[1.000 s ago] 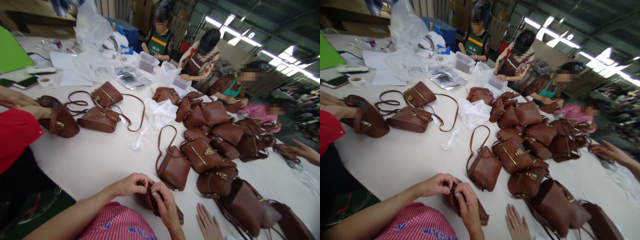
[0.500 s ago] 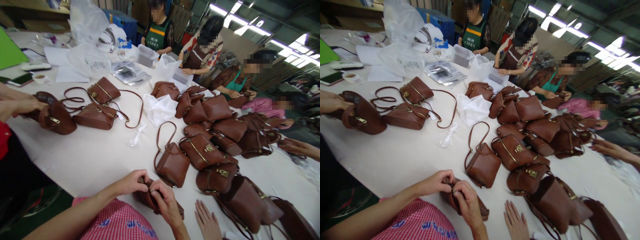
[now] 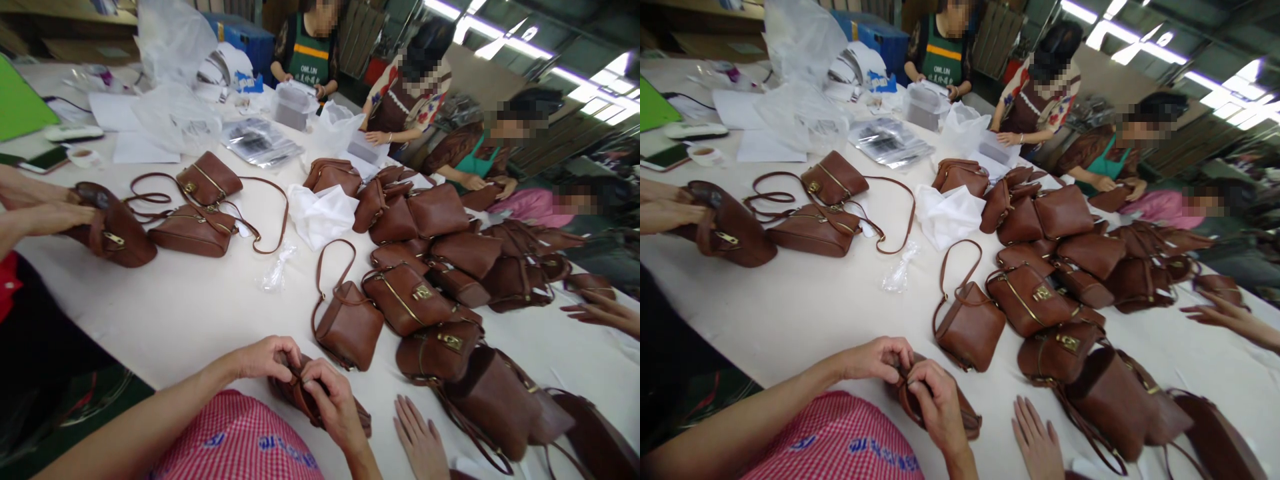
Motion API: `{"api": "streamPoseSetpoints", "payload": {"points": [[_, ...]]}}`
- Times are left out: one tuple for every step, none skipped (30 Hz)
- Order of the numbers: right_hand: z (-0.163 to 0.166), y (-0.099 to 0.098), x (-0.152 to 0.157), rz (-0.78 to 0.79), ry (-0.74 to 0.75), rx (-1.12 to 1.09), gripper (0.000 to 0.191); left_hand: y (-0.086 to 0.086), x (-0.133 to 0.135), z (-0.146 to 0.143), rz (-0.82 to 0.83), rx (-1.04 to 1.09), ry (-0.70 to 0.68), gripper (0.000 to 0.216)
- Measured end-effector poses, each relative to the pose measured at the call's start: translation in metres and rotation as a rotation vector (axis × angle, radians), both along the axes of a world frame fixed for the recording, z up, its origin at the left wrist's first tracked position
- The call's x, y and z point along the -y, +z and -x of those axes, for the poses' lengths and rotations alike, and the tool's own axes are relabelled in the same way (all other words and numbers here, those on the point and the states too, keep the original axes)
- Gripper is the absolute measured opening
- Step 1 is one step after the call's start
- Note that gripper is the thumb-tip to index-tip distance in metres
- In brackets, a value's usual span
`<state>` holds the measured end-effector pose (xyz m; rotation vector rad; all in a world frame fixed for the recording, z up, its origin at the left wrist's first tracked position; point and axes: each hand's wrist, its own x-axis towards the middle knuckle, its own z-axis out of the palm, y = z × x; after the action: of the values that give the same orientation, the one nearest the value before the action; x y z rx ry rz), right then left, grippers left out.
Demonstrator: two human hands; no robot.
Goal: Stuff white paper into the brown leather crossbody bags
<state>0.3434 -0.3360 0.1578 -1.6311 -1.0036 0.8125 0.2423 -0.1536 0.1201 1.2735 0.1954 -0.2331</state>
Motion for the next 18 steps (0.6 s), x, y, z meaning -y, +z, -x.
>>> {"api": "streamPoseSetpoints", "payload": {"points": [[0.000,0.000,0.000,-0.002,-0.005,-0.002,0.014,0.002,0.005,-0.002,-0.079,-0.009,0.026,0.019],[0.000,0.000,-0.001,-0.004,-0.006,-0.003,0.014,0.003,0.012,-0.004,-0.157,-0.024,0.062,0.018],[0.000,0.000,-0.001,-0.006,-0.004,-0.003,0.014,0.005,0.019,-0.006,-0.222,-0.043,0.104,0.017],[0.000,0.001,-0.002,-0.007,-0.001,-0.002,0.014,0.006,0.026,-0.008,-0.268,-0.062,0.148,0.018],[-0.001,0.001,-0.002,-0.009,0.001,-0.001,0.014,0.007,0.031,-0.011,-0.298,-0.081,0.187,0.019],[-0.002,0.001,-0.003,-0.010,0.002,-0.001,0.015,0.008,0.035,-0.012,-0.321,-0.098,0.215,0.019],[-0.002,0.002,-0.003,-0.010,0.001,-0.001,0.015,0.009,0.036,-0.014,-0.329,-0.112,0.228,0.019],[-0.003,0.002,-0.003,-0.009,-0.001,-0.002,0.015,0.010,0.035,-0.014,-0.323,-0.122,0.223,0.018],[-0.005,0.003,-0.002,-0.008,-0.004,-0.002,0.015,0.011,0.030,-0.013,-0.307,-0.127,0.198,0.018],[-0.006,0.003,-0.002,-0.008,-0.008,-0.001,0.015,0.012,0.022,-0.011,-0.259,-0.131,0.153,0.018],[-0.007,0.003,-0.001,-0.008,-0.015,0.000,0.015,0.012,0.013,-0.008,-0.174,-0.132,0.099,0.021],[-0.008,0.003,-0.001,-0.008,-0.024,0.000,0.015,0.011,0.004,-0.003,-0.065,-0.132,0.044,0.027],[-0.009,0.003,0.000,-0.009,-0.035,0.000,0.015,0.009,-0.005,0.001,0.078,-0.130,0.005,0.033],[-0.009,0.003,0.000,-0.009,-0.041,0.000,0.015,0.005,-0.013,0.006,0.187,-0.122,-0.008,0.037],[-0.010,0.002,0.000,-0.008,-0.042,0.001,0.015,0.001,-0.018,0.010,0.254,-0.112,0.000,0.039],[-0.010,0.002,0.000,-0.005,-0.039,0.001,0.016,-0.004,-0.022,0.013,0.281,-0.098,0.022,0.039],[-0.010,0.002,0.000,0.001,-0.036,0.002,0.016,-0.010,-0.023,0.016,0.263,-0.082,0.047,0.036],[-0.009,0.001,-0.001,0.008,-0.034,0.003,0.017,-0.015,-0.023,0.017,0.239,-0.069,0.069,0.032]]}}
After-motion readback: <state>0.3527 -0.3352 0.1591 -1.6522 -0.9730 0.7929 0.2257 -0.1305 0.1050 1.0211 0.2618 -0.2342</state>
